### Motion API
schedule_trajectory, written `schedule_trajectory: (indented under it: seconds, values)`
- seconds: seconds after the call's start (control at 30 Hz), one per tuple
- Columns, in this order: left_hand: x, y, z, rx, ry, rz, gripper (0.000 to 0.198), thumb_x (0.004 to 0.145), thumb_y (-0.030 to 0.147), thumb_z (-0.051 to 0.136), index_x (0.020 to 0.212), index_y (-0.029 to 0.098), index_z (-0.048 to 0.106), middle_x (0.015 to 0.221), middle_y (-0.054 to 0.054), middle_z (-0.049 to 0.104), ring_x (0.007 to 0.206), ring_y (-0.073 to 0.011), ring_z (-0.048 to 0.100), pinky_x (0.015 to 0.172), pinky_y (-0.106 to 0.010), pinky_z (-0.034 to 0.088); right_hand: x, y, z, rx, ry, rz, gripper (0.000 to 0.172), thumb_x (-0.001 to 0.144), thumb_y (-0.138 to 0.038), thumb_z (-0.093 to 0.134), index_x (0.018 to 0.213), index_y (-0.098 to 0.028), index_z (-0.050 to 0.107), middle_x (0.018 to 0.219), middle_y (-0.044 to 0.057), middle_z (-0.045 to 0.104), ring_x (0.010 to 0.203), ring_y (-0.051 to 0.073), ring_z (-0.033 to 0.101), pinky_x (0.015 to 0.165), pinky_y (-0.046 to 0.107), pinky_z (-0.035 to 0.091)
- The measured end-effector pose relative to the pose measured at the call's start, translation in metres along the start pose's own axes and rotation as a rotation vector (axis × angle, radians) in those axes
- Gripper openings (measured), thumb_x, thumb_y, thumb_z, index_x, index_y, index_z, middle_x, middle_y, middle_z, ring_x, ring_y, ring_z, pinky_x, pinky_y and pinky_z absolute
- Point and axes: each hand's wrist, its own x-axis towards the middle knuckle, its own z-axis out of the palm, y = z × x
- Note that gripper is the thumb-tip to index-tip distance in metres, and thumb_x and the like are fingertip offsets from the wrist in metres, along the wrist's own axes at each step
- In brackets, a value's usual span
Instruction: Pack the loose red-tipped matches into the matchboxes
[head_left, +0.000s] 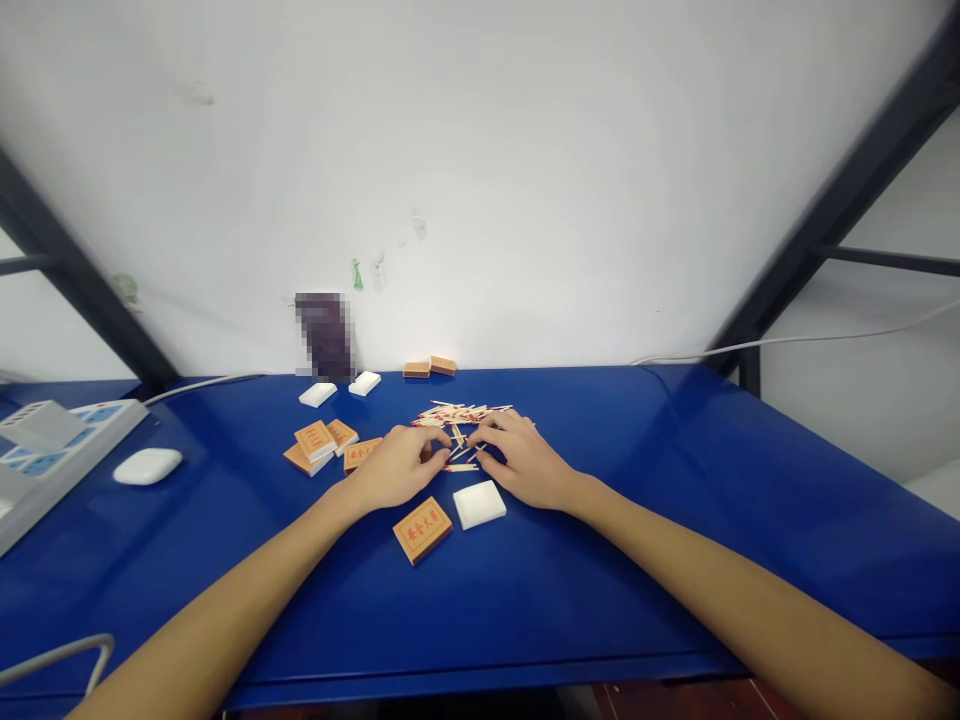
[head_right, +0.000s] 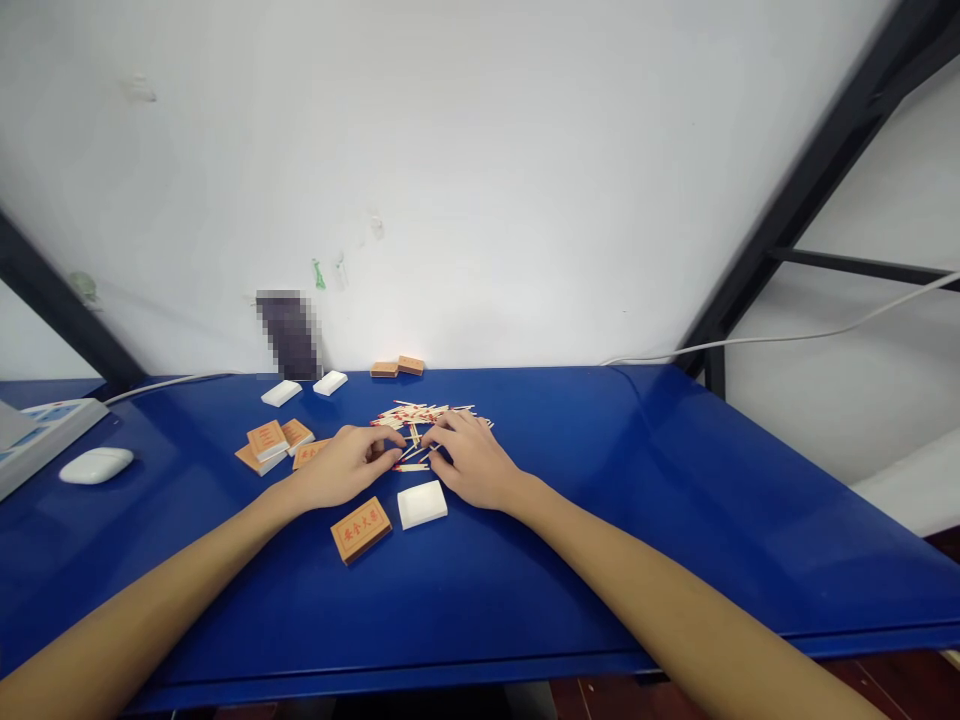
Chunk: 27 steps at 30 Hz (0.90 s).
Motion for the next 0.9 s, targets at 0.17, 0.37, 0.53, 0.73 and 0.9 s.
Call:
schedule_trajectory:
  seconds: [0.17, 0.37, 0.53, 0.73, 0.9]
  values:
    - [0.0, -0.003, 0.0, -0.026, -0.023, 0.034, 0.021, 0.09, 0.026, 0.051, 0.099, 0.022, 0.069, 0.059, 0.004, 0.058, 0.052, -0.0116, 0.05, 0.053, -0.023, 0.033, 0.001, -0.001, -0.002, 0.035, 0.007, -0.065, 0.021, 0.092, -0.015, 0.051, 0.1, -0.022, 0.069, 0.101, 0.007, 0.06, 0.098, 0.021, 0.052, 0.088, 0.039, 0.04]
    - [0.001, -0.006, 0.0, -0.012, 0.009, 0.099, 0.029, 0.091, 0.019, 0.045, 0.103, 0.022, 0.071, 0.078, 0.001, 0.069, 0.061, -0.0113, 0.056, 0.059, -0.022, 0.038, 0.0, 0.0, -0.002, 0.071, 0.032, -0.106, 0.023, 0.094, -0.015, 0.05, 0.105, -0.021, 0.069, 0.098, 0.008, 0.061, 0.094, 0.021, 0.053, 0.086, 0.039, 0.042]
    - [0.001, -0.007, -0.001, -0.026, 0.022, -0.001, 0.022, 0.086, 0.024, 0.055, 0.1, 0.021, 0.072, 0.06, 0.004, 0.062, 0.053, -0.011, 0.053, 0.052, -0.021, 0.036, 0.0, 0.001, -0.001, 0.048, 0.022, -0.089, 0.025, 0.094, -0.017, 0.05, 0.112, -0.022, 0.067, 0.102, 0.008, 0.061, 0.099, 0.022, 0.053, 0.088, 0.039, 0.041]
    - [0.001, -0.011, -0.002, -0.014, 0.032, 0.043, 0.017, 0.083, 0.019, 0.058, 0.084, 0.02, 0.075, 0.061, 0.003, 0.063, 0.054, -0.0097, 0.052, 0.053, -0.021, 0.036, 0.0, -0.001, -0.002, 0.029, -0.005, -0.076, 0.024, 0.095, -0.017, 0.05, 0.11, -0.021, 0.068, 0.103, 0.008, 0.06, 0.101, 0.022, 0.053, 0.088, 0.039, 0.04]
    - [0.001, -0.009, 0.0, -0.001, 0.053, 0.111, 0.013, 0.083, 0.014, 0.058, 0.08, 0.017, 0.071, 0.063, 0.003, 0.061, 0.054, -0.0094, 0.052, 0.055, -0.021, 0.037, -0.001, -0.001, -0.002, 0.029, 0.008, -0.073, 0.024, 0.096, -0.018, 0.049, 0.111, -0.022, 0.066, 0.104, 0.008, 0.061, 0.1, 0.022, 0.053, 0.087, 0.038, 0.04]
